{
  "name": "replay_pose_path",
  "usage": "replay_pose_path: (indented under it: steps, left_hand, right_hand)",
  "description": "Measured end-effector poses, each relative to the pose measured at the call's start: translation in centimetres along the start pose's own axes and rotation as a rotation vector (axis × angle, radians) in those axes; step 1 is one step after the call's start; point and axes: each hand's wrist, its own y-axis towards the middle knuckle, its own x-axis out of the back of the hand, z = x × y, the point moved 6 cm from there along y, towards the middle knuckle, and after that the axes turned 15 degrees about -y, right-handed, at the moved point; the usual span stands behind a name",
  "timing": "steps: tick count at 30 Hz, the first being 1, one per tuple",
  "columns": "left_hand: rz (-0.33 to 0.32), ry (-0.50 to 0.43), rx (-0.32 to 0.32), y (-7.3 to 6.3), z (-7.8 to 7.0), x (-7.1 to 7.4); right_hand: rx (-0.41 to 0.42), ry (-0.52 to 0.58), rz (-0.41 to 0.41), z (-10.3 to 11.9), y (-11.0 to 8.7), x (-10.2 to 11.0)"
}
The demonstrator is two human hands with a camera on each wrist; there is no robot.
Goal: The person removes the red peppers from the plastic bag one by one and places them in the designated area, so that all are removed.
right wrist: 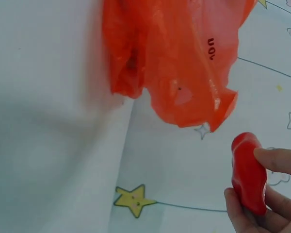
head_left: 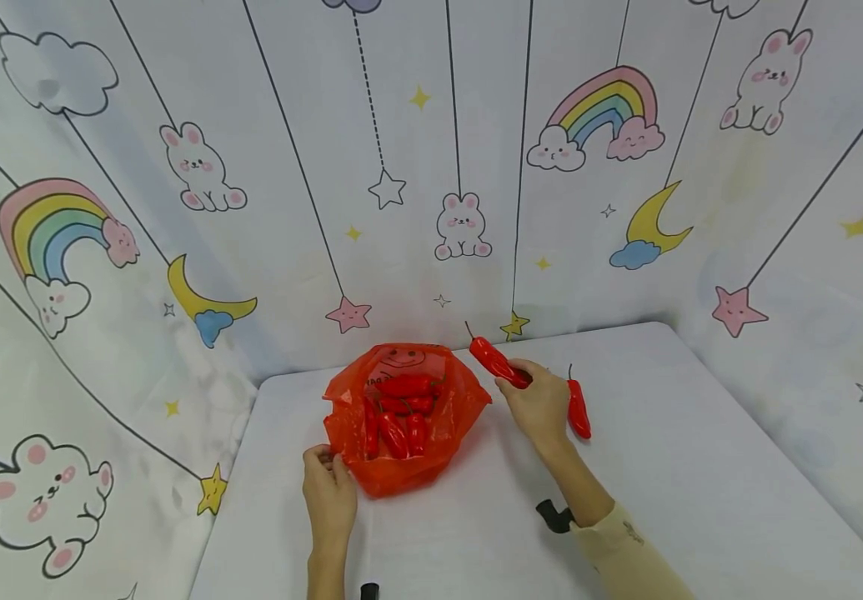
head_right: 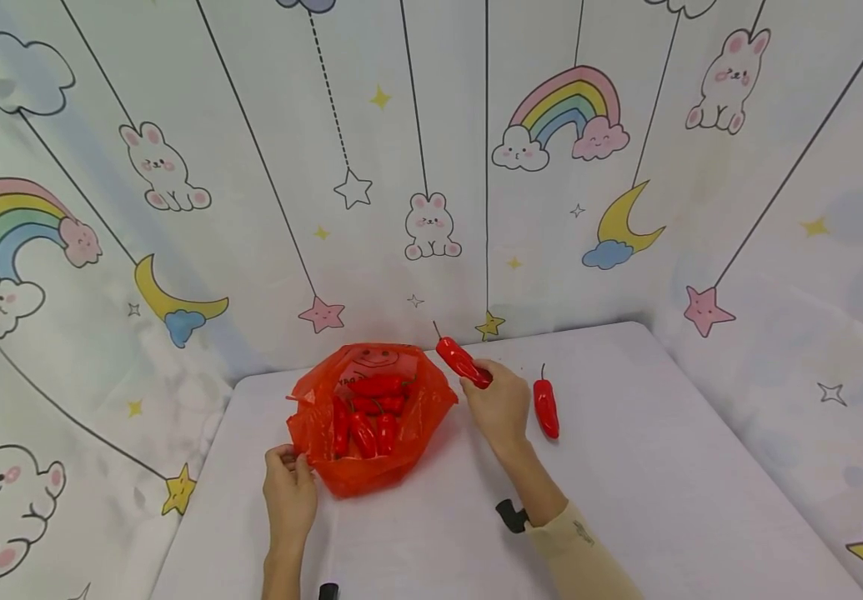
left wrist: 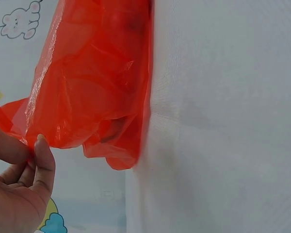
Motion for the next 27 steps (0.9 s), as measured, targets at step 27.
replay_pose_path:
  steps: [27]
  left_hand:
    - [0.003, -0.009, -0.01, -0.1, -0.1, -0.1]
  right_hand:
    - [-0.104, -0.121, -0.067, -6.6, -0.7, -0.3]
